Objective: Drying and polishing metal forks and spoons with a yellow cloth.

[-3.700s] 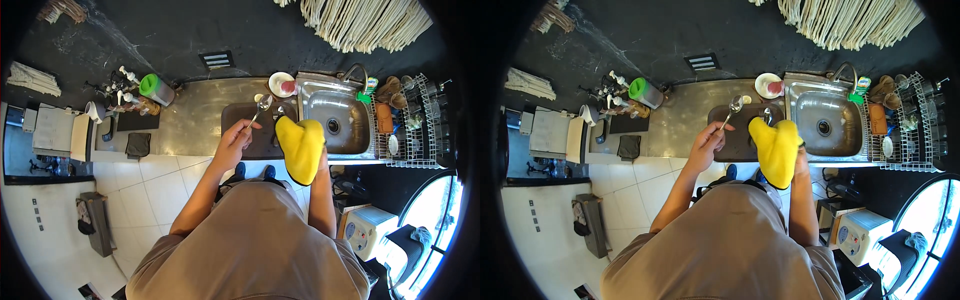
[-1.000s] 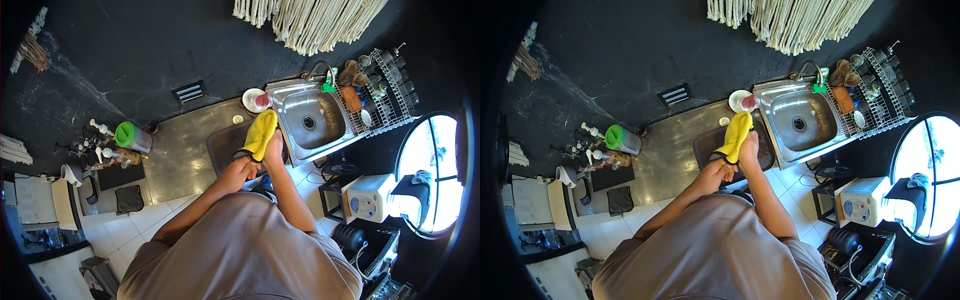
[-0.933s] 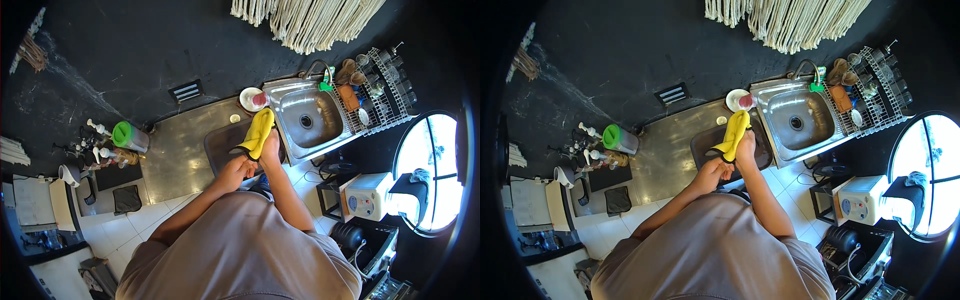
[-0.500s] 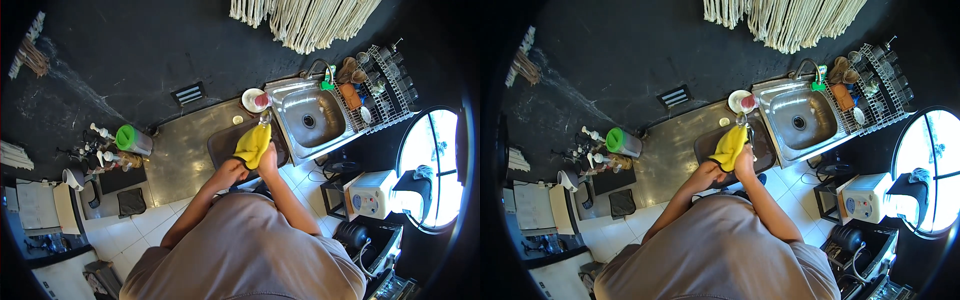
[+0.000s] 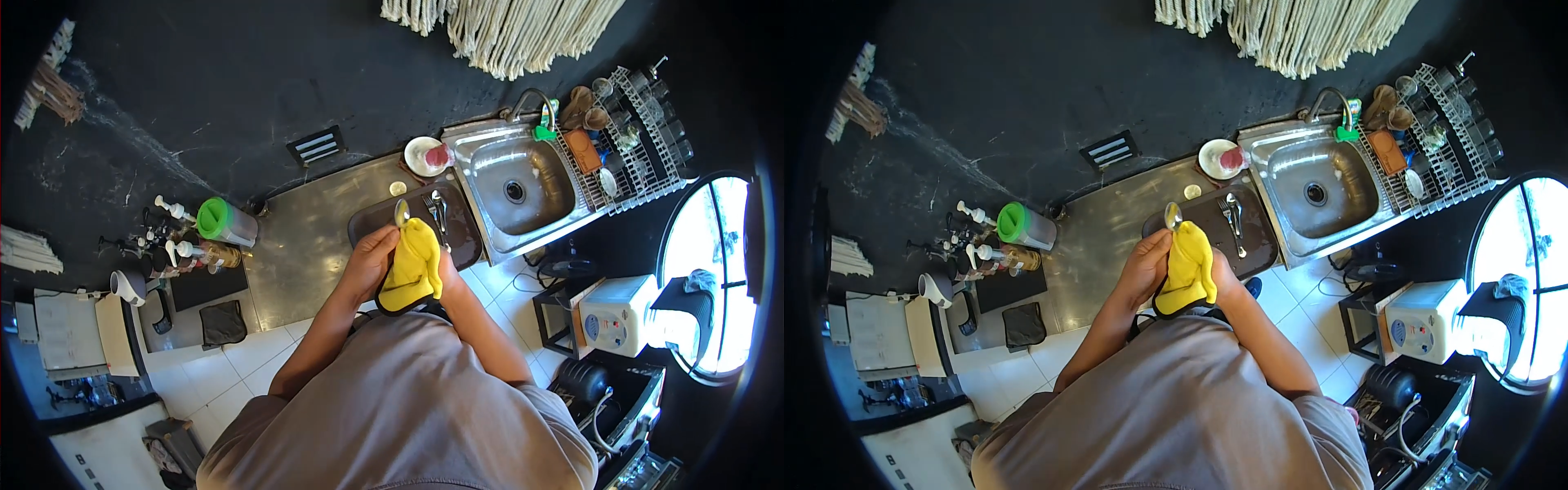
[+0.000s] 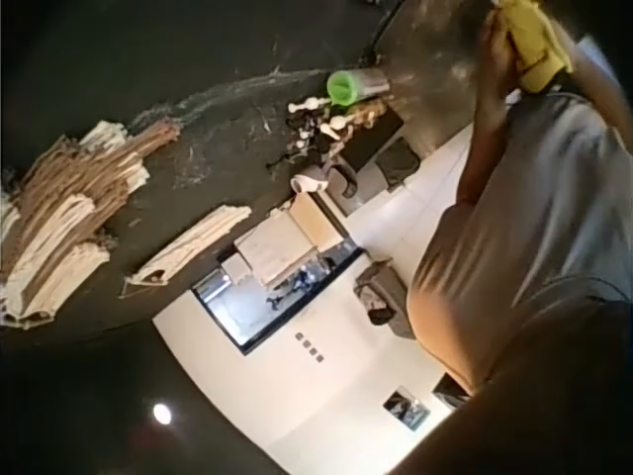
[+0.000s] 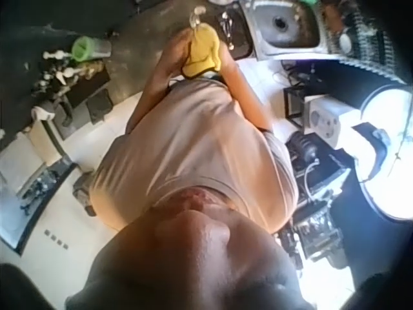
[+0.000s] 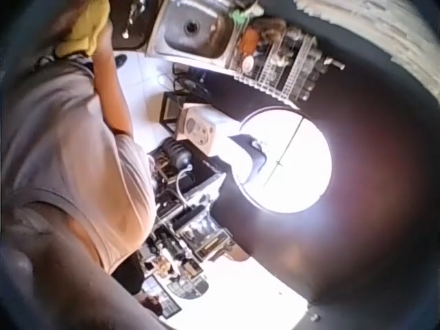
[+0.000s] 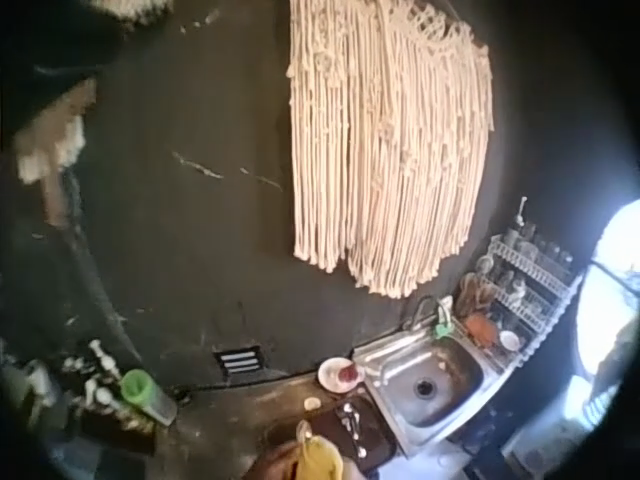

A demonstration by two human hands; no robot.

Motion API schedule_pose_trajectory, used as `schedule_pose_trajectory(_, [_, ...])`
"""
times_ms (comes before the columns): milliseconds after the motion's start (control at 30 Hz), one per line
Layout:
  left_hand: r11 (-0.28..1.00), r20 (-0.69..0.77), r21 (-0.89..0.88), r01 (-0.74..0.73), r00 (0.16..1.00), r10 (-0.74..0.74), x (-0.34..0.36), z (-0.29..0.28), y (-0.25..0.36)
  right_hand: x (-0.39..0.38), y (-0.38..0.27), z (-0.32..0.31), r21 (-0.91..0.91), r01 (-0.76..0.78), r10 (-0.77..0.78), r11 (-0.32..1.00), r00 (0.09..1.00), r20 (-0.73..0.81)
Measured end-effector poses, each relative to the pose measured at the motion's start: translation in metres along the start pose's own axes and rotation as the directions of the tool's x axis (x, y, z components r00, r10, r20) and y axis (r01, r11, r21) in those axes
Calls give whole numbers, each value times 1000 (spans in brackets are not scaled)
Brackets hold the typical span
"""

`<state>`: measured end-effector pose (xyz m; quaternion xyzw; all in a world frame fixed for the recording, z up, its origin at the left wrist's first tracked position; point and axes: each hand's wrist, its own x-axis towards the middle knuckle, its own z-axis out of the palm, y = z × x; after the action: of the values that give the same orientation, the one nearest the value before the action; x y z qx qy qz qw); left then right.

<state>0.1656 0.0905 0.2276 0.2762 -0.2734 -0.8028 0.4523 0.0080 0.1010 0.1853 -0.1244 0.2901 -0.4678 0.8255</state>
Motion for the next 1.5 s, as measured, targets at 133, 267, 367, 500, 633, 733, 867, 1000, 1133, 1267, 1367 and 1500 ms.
schedule_pose_trajectory(133, [990, 102, 140, -28, 995, 14, 2, -19, -2, -11, -9, 17, -214, 38, -33, 976, 999, 25])
schedule_pose_trajectory(267, [939, 180, 239, -248, 961, 208, 2, -12, 4, -10, -3, 37, -440, 75, -103, 895, 994, -40])
schedule_pose_trajectory(367, [961, -19, 119, -251, 967, 255, 0, 4, 3, -16, -11, 55, -735, 189, -268, 651, 963, 10])
schedule_pose_trajectory(500, [955, -23, -85, -283, 959, 282, -4, 24, 12, -9, -9, 50, -735, 286, -297, 615, 947, 120])
schedule_pose_trajectory(633, [950, -104, -95, -296, 953, 286, -2, 13, 19, -6, -7, 58, -875, 306, -373, 375, 914, 160])
schedule_pose_trajectory(733, [946, -90, -90, -311, 949, 303, -5, 14, 21, -7, 0, 53, -849, 306, -378, 430, 915, 138])
schedule_pose_trajectory(867, [938, -195, -52, -342, 925, 326, -5, 11, 25, -4, -1, 48, -952, 289, -379, 104, 896, 231])
schedule_pose_trajectory(1000, [920, -218, 215, -327, 903, 371, -7, -2, 23, -8, 1, 53, -908, 236, -304, 345, 944, 130])
schedule_pose_trajectory(1133, [915, -311, 220, -339, 864, 395, -7, 0, 37, -4, -7, 74, -923, 201, -242, 328, 962, 123])
schedule_pose_trajectory(1267, [818, -435, 298, -492, 692, 576, -1, -30, 44, 13, 9, 50, -938, 302, -249, 171, 934, 256])
schedule_pose_trajectory(1367, [676, -595, 179, -715, 469, 653, -14, -51, 108, 8, 26, -3, -932, 291, -352, 216, 914, 204])
schedule_pose_trajectory(1500, [782, -343, 96, -616, 717, 607, -35, -66, 148, 2, 38, -93, -716, 30, -174, 697, 976, -129])
